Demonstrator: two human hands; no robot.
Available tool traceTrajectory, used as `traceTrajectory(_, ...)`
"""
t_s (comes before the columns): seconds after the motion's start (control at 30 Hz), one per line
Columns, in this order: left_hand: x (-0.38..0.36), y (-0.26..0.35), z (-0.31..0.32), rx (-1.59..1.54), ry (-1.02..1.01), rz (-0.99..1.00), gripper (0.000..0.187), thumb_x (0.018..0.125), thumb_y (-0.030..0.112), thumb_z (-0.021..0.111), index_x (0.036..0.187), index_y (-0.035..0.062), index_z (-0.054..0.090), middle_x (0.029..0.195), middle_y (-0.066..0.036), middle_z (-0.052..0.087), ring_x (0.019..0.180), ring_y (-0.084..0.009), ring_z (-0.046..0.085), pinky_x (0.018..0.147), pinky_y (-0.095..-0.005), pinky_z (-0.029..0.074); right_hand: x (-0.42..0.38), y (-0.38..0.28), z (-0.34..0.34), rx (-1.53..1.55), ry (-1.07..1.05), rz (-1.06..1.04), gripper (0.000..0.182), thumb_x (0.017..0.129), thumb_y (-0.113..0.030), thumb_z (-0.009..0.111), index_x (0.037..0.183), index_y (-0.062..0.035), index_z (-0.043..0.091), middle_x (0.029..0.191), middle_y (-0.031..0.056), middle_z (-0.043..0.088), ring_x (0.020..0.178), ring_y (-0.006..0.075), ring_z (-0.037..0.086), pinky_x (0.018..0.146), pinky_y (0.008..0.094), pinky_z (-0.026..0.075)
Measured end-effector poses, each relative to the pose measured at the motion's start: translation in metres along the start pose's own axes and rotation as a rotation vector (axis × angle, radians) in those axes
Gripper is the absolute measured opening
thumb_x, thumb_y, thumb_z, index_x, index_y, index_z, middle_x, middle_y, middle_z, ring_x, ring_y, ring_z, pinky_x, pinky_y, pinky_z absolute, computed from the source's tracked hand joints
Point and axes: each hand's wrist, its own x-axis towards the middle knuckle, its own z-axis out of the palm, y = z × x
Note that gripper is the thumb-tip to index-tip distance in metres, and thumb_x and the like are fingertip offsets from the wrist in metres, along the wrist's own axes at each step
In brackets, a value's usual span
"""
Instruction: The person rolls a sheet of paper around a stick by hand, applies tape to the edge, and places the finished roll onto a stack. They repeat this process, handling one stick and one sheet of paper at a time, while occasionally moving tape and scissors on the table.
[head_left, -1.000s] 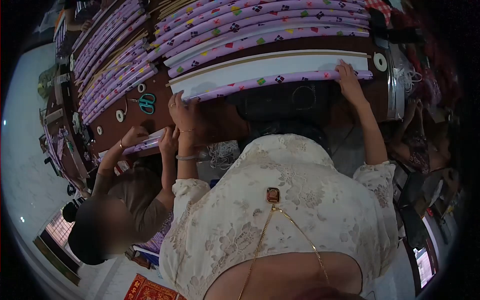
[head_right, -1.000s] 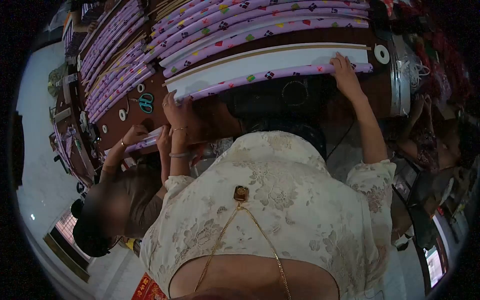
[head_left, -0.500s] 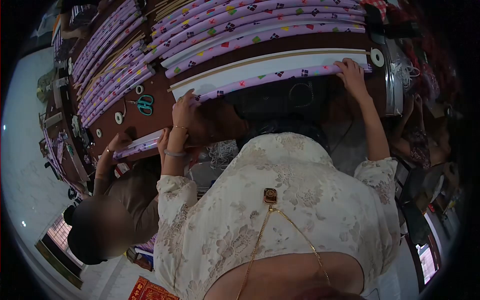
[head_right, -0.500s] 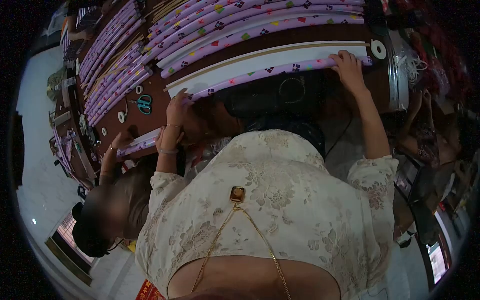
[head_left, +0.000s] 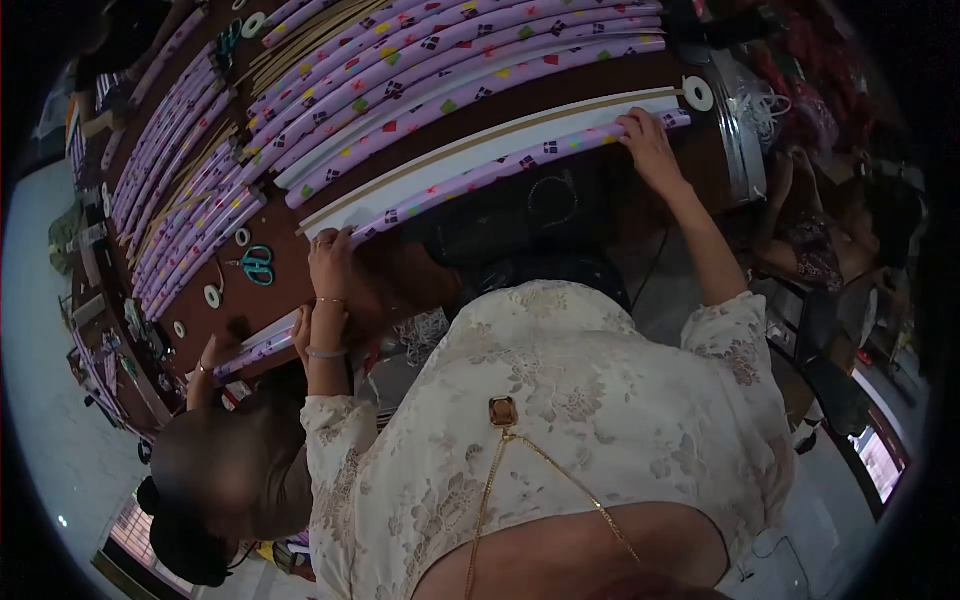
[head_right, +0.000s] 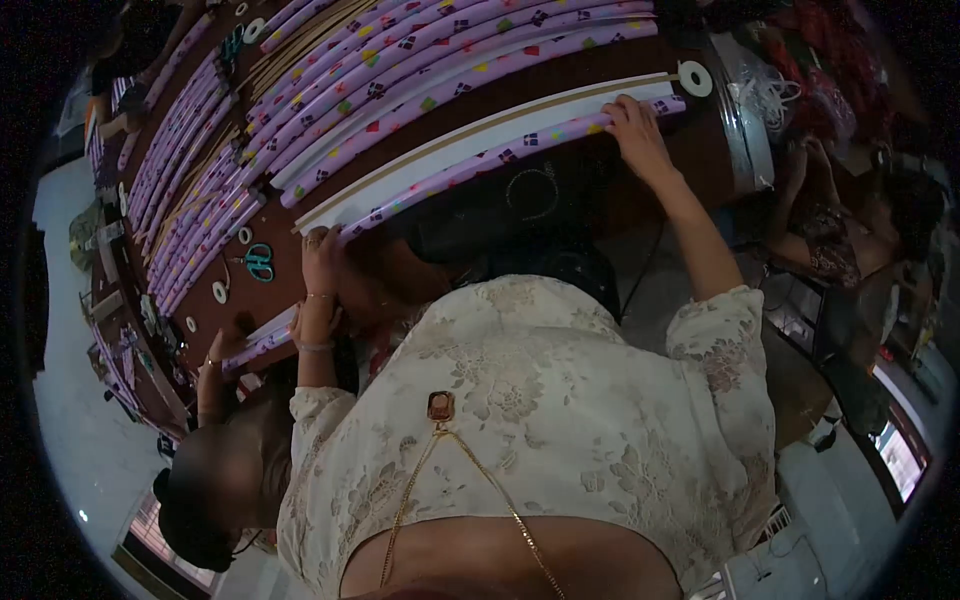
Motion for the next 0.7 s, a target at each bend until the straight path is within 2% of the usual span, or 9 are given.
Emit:
traceTrajectory(0.1, 0.004, -0.004, -0.003, -0.016, -0.04, 0.06, 0.03, 0.077, 0.009, 0.054, 0.106, 0.0135, 0.057, 0.093, -0.011, 0.054, 0.084, -0.0299, 0.053, 0.069, -0.038, 0.045, 0.006, -0.005, -0.012, 0.1, -0.09, 0.092, 0.03, 0.08, -0.008, 0.054, 0.109, -0.0065, 0.047, 0.114, 0.0146, 0.041, 0.102, 0.0345, 0.042, 0.088, 0.0426, 0.036)
traceTrajectory(0.17, 0.005, 0.001, -0.01, -0.089, -0.045, -0.054, 0.037, 0.077, 0.009, 0.054, 0.113, 0.0139, 0.053, 0.093, -0.012, 0.055, 0.084, -0.0307, 0.053, 0.07, -0.0382, 0.045, 0.003, 0.002, -0.004, 0.088, 0.027, -0.022, 0.032, 0.079, -0.007, 0.054, 0.111, -0.0068, 0.047, 0.116, 0.0158, 0.04, 0.105, 0.0358, 0.041, 0.09, 0.0422, 0.036)
traceTrajectory(0.2, 0.006, 0.004, -0.013, -0.021, -0.07, -0.052, 0.041, 0.077, 0.01, 0.054, 0.118, 0.0145, 0.049, 0.096, -0.012, 0.056, 0.087, -0.0307, 0.053, 0.071, -0.0385, 0.045, 0.001, 0.004, -0.002, 0.123, -0.017, 0.034, 0.028, 0.083, -0.011, 0.054, 0.109, -0.0053, 0.047, 0.115, 0.0154, 0.039, 0.107, 0.0347, 0.04, 0.094, 0.0432, 0.032)
traceTrajectory(0.27, 0.005, 0.009, -0.012, -0.141, -0.007, -0.113, 0.036, 0.078, 0.01, 0.052, 0.114, 0.0139, 0.052, 0.097, -0.011, 0.057, 0.089, -0.0297, 0.054, 0.072, -0.0381, 0.045, 0.001, 0.005, -0.007, 0.1, -0.001, 0.001, 0.031, 0.082, -0.012, 0.055, 0.111, -0.0051, 0.046, 0.117, 0.0157, 0.038, 0.108, 0.0346, 0.04, 0.095, 0.0433, 0.032)
traceTrajectory(0.33, 0.0, -0.006, -0.001, -0.031, -0.052, -0.095, 0.03, 0.079, 0.012, 0.053, 0.109, 0.013, 0.055, 0.099, -0.011, 0.058, 0.093, -0.0286, 0.054, 0.074, -0.0373, 0.044, 0.0, 0.007, -0.01, 0.058, 0.012, -0.081, 0.038, 0.08, -0.012, 0.057, 0.114, -0.0048, 0.041, 0.119, 0.0161, 0.037, 0.111, 0.0342, 0.038, 0.095, 0.044, 0.031)
traceTrajectory(0.4, -0.003, -0.007, 0.001, -0.019, -0.049, -0.068, 0.024, 0.079, 0.015, 0.055, 0.103, 0.0116, 0.056, 0.1, -0.011, 0.058, 0.095, -0.0282, 0.053, 0.077, -0.0371, 0.044, 0.002, 0.008, -0.013, 0.057, -0.054, -0.034, 0.038, 0.079, -0.012, 0.058, 0.113, -0.005, 0.042, 0.119, 0.0156, 0.037, 0.113, 0.0335, 0.037, 0.096, 0.0441, 0.031)
traceTrajectory(0.43, -0.005, -0.006, 0.002, -0.029, -0.004, -0.049, 0.028, 0.076, 0.017, 0.06, 0.103, 0.0107, 0.056, 0.102, -0.01, 0.057, 0.097, -0.0294, 0.053, 0.079, -0.0376, 0.042, 0.003, 0.008, -0.014, 0.071, -0.123, 0.002, 0.038, 0.078, -0.011, 0.058, 0.112, -0.0052, 0.042, 0.119, 0.0151, 0.037, 0.115, 0.0328, 0.036, 0.097, 0.0443, 0.031)
traceTrajectory(0.57, -0.002, 0.012, -0.009, -0.055, 0.029, 0.017, 0.035, 0.071, 0.017, 0.066, 0.103, 0.0096, 0.055, 0.107, -0.01, 0.055, 0.097, -0.0304, 0.052, 0.081, -0.0384, 0.041, 0.003, 0.011, -0.015, 0.039, -0.075, -0.048, 0.037, 0.077, -0.01, 0.059, 0.109, -0.005, 0.043, 0.119, 0.0139, 0.038, 0.118, 0.031, 0.035, 0.098, 0.0451, 0.029)
traceTrajectory(0.7, -0.005, -0.003, 0.005, -0.122, 0.064, -0.01, 0.036, 0.069, 0.015, 0.067, 0.103, 0.0104, 0.055, 0.108, -0.011, 0.054, 0.097, -0.03, 0.052, 0.081, -0.0385, 0.042, 0.004, 0.01, -0.016, 0.091, -0.067, -0.036, 0.035, 0.077, -0.009, 0.058, 0.109, -0.005, 0.043, 0.12, 0.0131, 0.038, 0.12, 0.0299, 0.033, 0.099, 0.0456, 0.029)
